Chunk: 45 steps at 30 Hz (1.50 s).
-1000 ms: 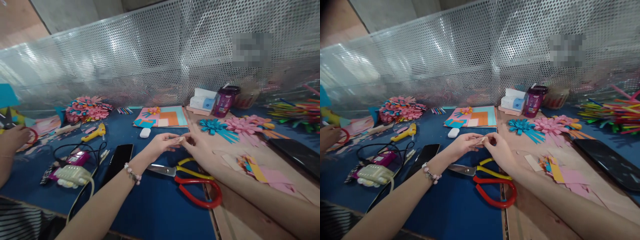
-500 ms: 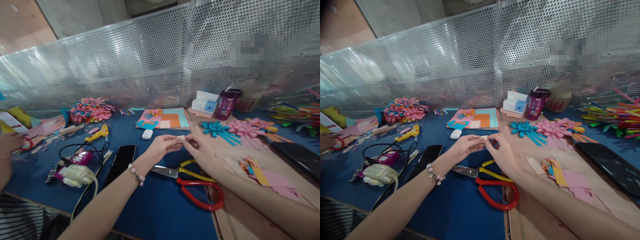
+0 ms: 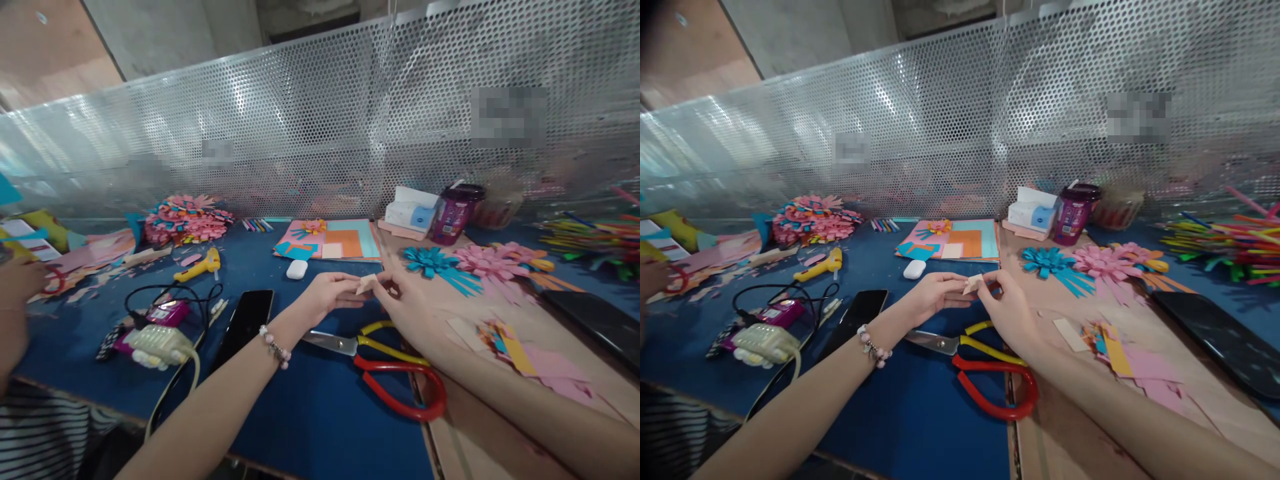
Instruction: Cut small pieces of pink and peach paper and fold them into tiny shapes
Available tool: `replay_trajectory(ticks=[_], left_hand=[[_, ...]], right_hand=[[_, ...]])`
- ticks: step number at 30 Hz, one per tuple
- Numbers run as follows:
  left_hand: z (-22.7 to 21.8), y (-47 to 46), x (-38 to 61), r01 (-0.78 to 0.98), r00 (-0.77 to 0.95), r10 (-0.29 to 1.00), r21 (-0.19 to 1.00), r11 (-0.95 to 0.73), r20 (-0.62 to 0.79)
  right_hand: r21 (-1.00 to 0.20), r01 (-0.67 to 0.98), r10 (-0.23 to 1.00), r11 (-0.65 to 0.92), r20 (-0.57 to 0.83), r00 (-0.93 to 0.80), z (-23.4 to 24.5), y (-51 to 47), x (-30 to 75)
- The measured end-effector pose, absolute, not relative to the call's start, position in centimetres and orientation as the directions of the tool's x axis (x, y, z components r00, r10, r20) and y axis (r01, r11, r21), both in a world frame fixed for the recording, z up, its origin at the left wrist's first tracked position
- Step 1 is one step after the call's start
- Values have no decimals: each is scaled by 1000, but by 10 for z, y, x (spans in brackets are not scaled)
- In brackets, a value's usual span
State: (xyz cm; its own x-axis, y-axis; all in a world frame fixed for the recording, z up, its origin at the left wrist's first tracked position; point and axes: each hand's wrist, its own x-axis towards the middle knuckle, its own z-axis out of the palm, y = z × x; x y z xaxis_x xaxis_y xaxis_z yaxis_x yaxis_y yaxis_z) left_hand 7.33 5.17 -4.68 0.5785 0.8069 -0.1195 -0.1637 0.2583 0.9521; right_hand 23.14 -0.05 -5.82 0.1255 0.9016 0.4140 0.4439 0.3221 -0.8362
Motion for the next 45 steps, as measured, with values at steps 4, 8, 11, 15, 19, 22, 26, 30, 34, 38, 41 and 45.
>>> replay_trajectory(ticks=[4, 8, 11, 15, 19, 22, 26, 30, 34, 38, 41, 45], left_hand=[[-46, 51, 75, -122, 564, 816, 964, 236, -128], [-44, 49, 75, -96, 555, 822, 971, 217, -129], [-43, 48, 75, -103, 535, 839, 977, 184, -102], [-44, 48, 74, -123, 524, 850, 981, 148, -63], [-46, 49, 75, -128, 510, 856, 976, 175, -86], [-47, 50, 75, -143, 518, 849, 967, 211, -109], [-47, 50, 74, -159, 541, 836, 965, 210, -93], [-46, 50, 74, -156, 537, 838, 964, 214, -99], [-46, 50, 75, -190, 539, 837, 954, 233, -97], [-47, 51, 74, -248, 552, 829, 932, 266, -89], [-47, 53, 73, -253, 556, 826, 927, 276, -94], [-45, 53, 73, -266, 567, 820, 925, 272, -79]], right_hand=[[-822, 458, 896, 337, 430, 111, -58, 1, 232], [-826, 450, 897, 339, 428, 110, -61, 2, 232], [-826, 448, 898, 342, 428, 103, -63, 2, 232], [-805, 474, 899, 357, 434, 59, -62, 0, 231], [-747, 529, 873, 403, 487, 21, -62, 1, 230], [-706, 551, 841, 446, 541, 12, -63, 1, 229], [-660, 579, 806, 478, 592, 10, -64, 0, 227], [-628, 606, 787, 489, 617, 5, -63, -2, 226], [-614, 620, 776, 489, 631, 14, -64, -1, 226], [-584, 638, 765, 502, 644, -12, -65, 0, 227], [-573, 657, 782, 491, 622, -42, -64, -1, 228], [-554, 676, 797, 486, 598, -83, -60, -5, 227]])
